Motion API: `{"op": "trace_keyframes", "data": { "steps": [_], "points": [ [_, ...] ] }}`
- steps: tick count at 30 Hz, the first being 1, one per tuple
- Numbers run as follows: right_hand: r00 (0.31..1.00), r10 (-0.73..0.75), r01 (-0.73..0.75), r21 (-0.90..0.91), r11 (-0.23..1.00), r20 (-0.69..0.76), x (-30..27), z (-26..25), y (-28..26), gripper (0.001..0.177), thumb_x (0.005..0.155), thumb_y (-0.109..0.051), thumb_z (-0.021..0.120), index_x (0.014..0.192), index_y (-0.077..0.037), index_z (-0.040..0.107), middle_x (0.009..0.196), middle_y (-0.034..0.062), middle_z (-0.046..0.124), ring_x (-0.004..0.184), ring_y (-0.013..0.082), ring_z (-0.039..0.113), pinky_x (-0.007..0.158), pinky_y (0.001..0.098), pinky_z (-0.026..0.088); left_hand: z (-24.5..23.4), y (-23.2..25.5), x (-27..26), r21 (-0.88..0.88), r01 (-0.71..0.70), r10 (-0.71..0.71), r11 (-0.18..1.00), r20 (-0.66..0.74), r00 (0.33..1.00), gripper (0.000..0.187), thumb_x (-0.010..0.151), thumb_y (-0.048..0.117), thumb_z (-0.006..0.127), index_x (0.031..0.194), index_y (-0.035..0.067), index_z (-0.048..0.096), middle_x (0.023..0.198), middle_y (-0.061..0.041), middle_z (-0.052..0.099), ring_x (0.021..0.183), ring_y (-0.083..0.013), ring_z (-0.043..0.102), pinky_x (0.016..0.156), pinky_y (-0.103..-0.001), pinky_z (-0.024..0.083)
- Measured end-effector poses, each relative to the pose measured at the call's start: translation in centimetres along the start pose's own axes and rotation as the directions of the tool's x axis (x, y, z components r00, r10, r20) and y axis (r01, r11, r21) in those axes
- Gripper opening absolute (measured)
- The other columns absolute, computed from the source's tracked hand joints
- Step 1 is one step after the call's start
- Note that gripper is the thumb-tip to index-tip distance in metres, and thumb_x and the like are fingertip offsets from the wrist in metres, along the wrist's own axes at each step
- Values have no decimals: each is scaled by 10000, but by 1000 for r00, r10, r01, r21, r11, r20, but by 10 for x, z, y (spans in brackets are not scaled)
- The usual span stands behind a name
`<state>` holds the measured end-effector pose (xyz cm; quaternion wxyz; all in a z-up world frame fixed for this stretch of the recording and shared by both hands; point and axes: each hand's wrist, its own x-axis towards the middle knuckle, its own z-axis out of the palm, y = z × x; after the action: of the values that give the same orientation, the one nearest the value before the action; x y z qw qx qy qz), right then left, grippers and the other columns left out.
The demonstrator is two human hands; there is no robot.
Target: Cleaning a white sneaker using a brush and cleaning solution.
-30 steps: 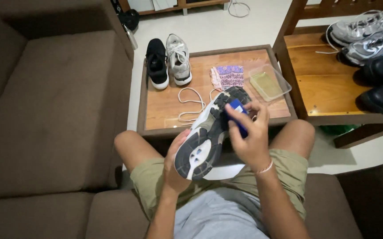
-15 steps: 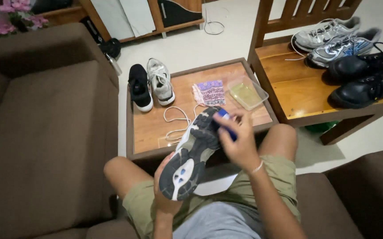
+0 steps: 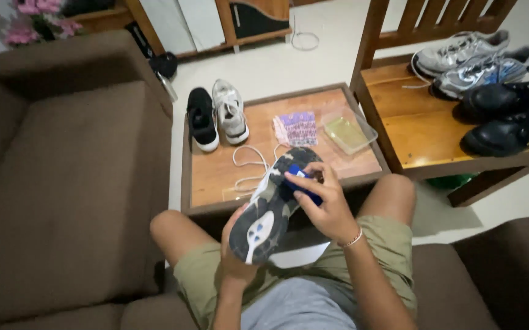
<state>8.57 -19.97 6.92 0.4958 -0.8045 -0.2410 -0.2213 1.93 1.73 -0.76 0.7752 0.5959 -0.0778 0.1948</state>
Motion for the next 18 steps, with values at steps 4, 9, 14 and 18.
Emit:
{"op": "trace_keyframes", "data": {
  "steps": [4,9,14,18],
  "points": [
    [983,122,-104,132,986,-136,-27,34,50,382,976,-113,644,1352,-156,697,1183,133,532,1161,272,553,1067,405,423,-1,4,27,21,246,-247,969,103,964,630,844,186,771,1392,-31,547,1348,-154,693,1255,-230,649,1124,-322,475],
    [773,561,-370,508,778,-297,-58,61,119,418,967,-51,609,1380,-75,663,1299,189,651,1148,231,604,1069,403,467,-21,-83,30,369,328,-337,870,-42,941,880,690,51,897,1461,95,474,1467,-117,587,1373,-213,533,1216,-384,388],
    [474,832,-342,811,476,-288,-86,60,209,441,1010,-138,591,1451,-128,588,1305,186,640,1133,250,623,988,409,542,-20,-123,32,173,390,-320,905,-328,889,1120,626,116,992,1574,128,396,1557,-122,493,1458,-221,444,1237,-406,318],
    [410,888,-449,802,394,-207,-50,37,164,442,989,-219,547,1420,-129,591,1334,87,633,1141,180,596,918,275,483,-23,-97,49,-145,353,-381,924,-304,873,678,707,25,856,1335,60,601,1293,-128,718,1122,-193,672,1036,-333,528]
  ]
}}
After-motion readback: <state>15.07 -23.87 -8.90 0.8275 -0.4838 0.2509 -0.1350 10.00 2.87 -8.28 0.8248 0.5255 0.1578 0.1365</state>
